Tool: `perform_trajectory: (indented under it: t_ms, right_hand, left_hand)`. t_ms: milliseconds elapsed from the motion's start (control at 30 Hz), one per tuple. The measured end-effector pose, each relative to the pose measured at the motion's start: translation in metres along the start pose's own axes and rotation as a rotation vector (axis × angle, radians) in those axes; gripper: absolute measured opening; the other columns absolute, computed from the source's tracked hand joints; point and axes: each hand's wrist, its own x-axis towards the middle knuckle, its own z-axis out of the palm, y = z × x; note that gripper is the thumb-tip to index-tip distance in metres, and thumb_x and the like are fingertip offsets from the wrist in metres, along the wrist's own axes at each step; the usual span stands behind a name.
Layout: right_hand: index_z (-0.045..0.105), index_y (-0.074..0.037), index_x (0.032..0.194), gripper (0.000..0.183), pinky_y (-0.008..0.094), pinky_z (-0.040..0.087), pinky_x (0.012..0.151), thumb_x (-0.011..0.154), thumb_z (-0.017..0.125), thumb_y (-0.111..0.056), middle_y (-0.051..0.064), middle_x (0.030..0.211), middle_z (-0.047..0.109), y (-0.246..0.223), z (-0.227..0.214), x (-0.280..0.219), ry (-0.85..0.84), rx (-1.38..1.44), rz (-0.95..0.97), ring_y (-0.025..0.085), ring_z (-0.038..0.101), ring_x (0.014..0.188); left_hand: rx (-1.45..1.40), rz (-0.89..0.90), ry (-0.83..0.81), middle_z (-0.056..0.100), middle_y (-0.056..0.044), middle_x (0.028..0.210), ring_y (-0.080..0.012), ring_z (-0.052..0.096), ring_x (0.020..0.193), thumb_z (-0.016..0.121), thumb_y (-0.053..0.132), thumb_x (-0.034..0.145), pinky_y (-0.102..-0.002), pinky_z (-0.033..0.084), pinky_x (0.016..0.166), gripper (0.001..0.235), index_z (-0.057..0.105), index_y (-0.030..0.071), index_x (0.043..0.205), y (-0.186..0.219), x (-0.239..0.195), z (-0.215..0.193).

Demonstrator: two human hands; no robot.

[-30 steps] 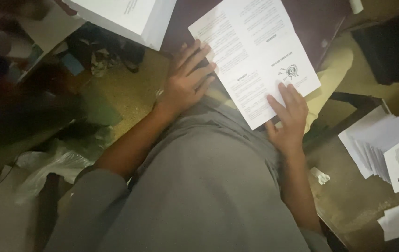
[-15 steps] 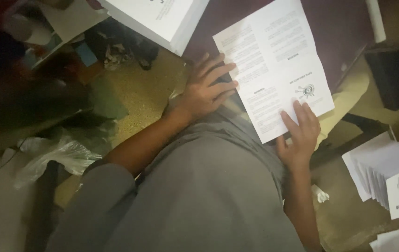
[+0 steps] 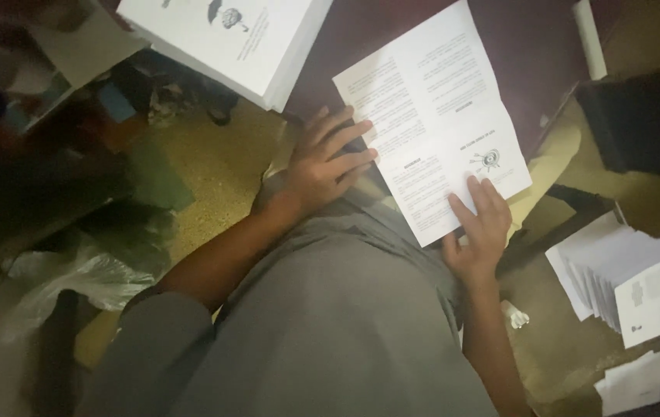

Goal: Folding printed sheets of paper to prepare them for booklet assembly.

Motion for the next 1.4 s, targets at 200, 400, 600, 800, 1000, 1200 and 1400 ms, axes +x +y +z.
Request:
perform_trajectory:
  t_ms: [200, 400, 600, 800, 1000, 1200, 1400]
  right_hand:
    - [0.075, -0.014, 0.126, 0.036, 0.058, 0.046, 0.105, 0.092, 0.065, -0.006, 0.020, 0.141, 0.065, 0.004, 0.006, -0.008, 0.185, -0.066, 0.022, 0.045, 0.061, 0.127]
    - [0.083, -0.019, 0.110, 0.023, 0.046, 0.048, 0.085, 0.091, 0.074, -0.027, 0.013, 0.121, 0.069, 0.008, 0.013, -0.022, 0.440, -0.233, 0.118, 0.030, 0.062, 0.092]
    - [0.051, 0.000, 0.152, 0.071, 0.041, 0.058, 0.093, 0.086, 0.078, 0.005, 0.020, 0.119, 0.061, -0.042, 0.001, -0.011, 0.540, 0.434, 0.763, 0.025, 0.061, 0.100]
    - [0.070, -0.013, 0.128, 0.032, 0.022, 0.047, 0.054, 0.099, 0.064, -0.023, 0.005, 0.076, 0.060, -0.073, -0.020, 0.033, 0.616, 0.792, 1.430, 0.010, 0.053, 0.062]
    - [0.076, -0.006, 0.118, 0.031, 0.038, 0.060, 0.074, 0.097, 0.078, -0.028, 0.014, 0.092, 0.078, -0.034, 0.016, -0.004, 0.358, 0.596, 1.196, 0.026, 0.077, 0.084]
    - [0.080, -0.011, 0.102, 0.017, 0.034, 0.058, 0.069, 0.096, 0.080, -0.027, 0.008, 0.080, 0.079, -0.049, -0.006, 0.010, 0.437, 0.476, 1.051, 0.019, 0.076, 0.076]
    - [0.078, -0.005, 0.097, 0.014, 0.036, 0.058, 0.074, 0.101, 0.073, -0.018, 0.010, 0.080, 0.080, -0.051, -0.017, 0.000, 0.450, 0.571, 0.929, 0.019, 0.077, 0.081]
  left_hand:
    - [-0.069, 0.011, -0.070, 0.067, 0.000, 0.142, -0.0284, 0.053, 0.143, 0.080, 0.027, 0.097, -0.050, 0.032, 0.124, 0.012, 0.082, 0.026, 0.109, 0.003, 0.013, -0.009]
    - [-0.012, 0.009, -0.127, 0.070, 0.001, 0.140, -0.0287, 0.056, 0.140, 0.078, 0.029, 0.099, -0.049, 0.031, 0.124, 0.012, 0.083, 0.028, 0.110, 0.009, 0.019, -0.012]
    - [0.050, 0.043, -0.115, 0.074, -0.001, 0.136, -0.0288, 0.058, 0.139, 0.081, 0.030, 0.097, -0.048, 0.031, 0.124, 0.009, 0.085, 0.028, 0.104, 0.004, 0.016, -0.007]
    - [0.020, 0.060, -0.121, 0.073, 0.000, 0.137, -0.0277, 0.055, 0.142, 0.077, 0.033, 0.098, -0.047, 0.025, 0.127, 0.011, 0.085, 0.029, 0.105, 0.003, 0.011, -0.004]
    - [0.059, 0.094, -0.104, 0.073, -0.002, 0.136, -0.0297, 0.057, 0.140, 0.083, 0.031, 0.093, -0.050, 0.026, 0.127, 0.012, 0.084, 0.029, 0.105, -0.001, 0.004, 0.001]
    - [0.028, 0.145, -0.097, 0.073, -0.006, 0.131, -0.0317, 0.062, 0.131, 0.078, 0.031, 0.096, -0.051, 0.031, 0.124, 0.010, 0.082, 0.024, 0.102, 0.005, 0.015, -0.003]
    - [0.033, 0.182, -0.035, 0.076, -0.003, 0.124, -0.0303, 0.066, 0.123, 0.072, 0.038, 0.099, -0.056, 0.035, 0.120, 0.014, 0.082, 0.028, 0.097, -0.003, 0.009, 0.004]
